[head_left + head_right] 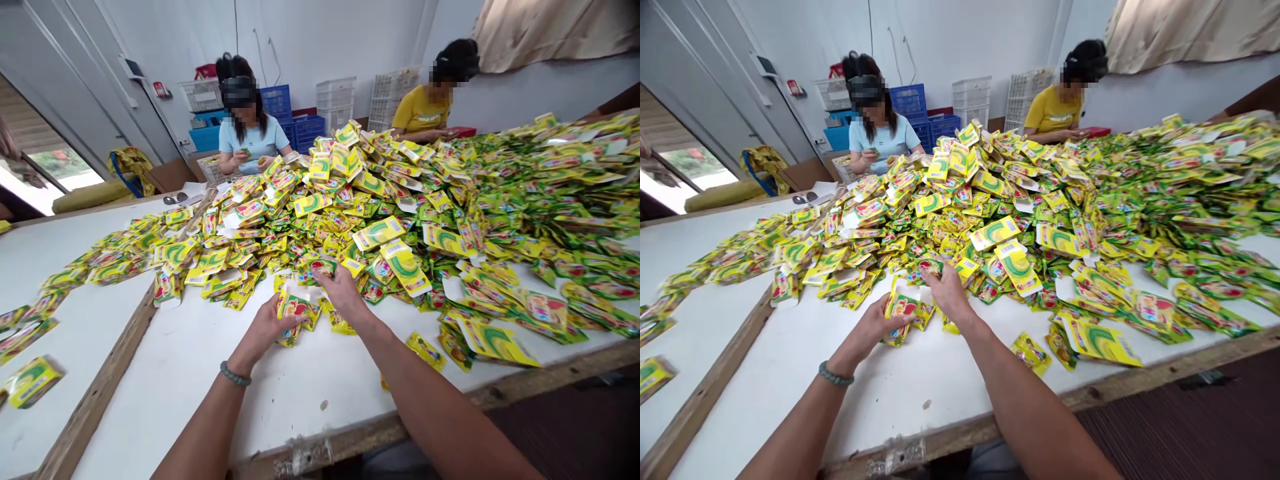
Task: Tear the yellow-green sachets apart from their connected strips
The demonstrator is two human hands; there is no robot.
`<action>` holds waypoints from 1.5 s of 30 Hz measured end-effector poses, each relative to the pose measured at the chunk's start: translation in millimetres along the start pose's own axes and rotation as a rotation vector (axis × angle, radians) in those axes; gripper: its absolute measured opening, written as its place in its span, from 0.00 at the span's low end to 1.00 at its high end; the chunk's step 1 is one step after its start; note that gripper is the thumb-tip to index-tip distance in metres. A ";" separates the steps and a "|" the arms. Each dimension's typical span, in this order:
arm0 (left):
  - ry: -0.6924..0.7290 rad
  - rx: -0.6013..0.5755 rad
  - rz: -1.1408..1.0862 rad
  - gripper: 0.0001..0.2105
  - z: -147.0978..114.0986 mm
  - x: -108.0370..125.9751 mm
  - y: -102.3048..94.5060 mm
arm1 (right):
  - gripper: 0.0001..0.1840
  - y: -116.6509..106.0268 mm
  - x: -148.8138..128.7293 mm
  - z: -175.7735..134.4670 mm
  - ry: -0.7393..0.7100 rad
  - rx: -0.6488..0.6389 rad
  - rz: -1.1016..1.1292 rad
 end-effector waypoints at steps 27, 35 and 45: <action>-0.081 -0.196 0.073 0.19 -4.3 -4.4 9.0 | 0.12 15.9 -0.9 -8.0 -0.004 -0.316 -0.186; -0.112 -0.182 0.040 0.17 -4.9 -7.3 3.2 | 0.10 29.3 -1.4 -14.7 -0.002 -0.318 -0.209; -0.090 -0.192 0.137 0.15 -4.6 -12.8 3.3 | 0.22 56.8 -2.4 -37.1 0.124 -0.608 -0.238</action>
Point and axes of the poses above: each hand's wrist, its own z-axis towards the middle knuckle, its own y-axis out of the palm, x = y × z, the point moved 8 cm from there along z, towards the middle knuckle, and after that the axes turned 4 degrees about z, right-handed, at the moved point
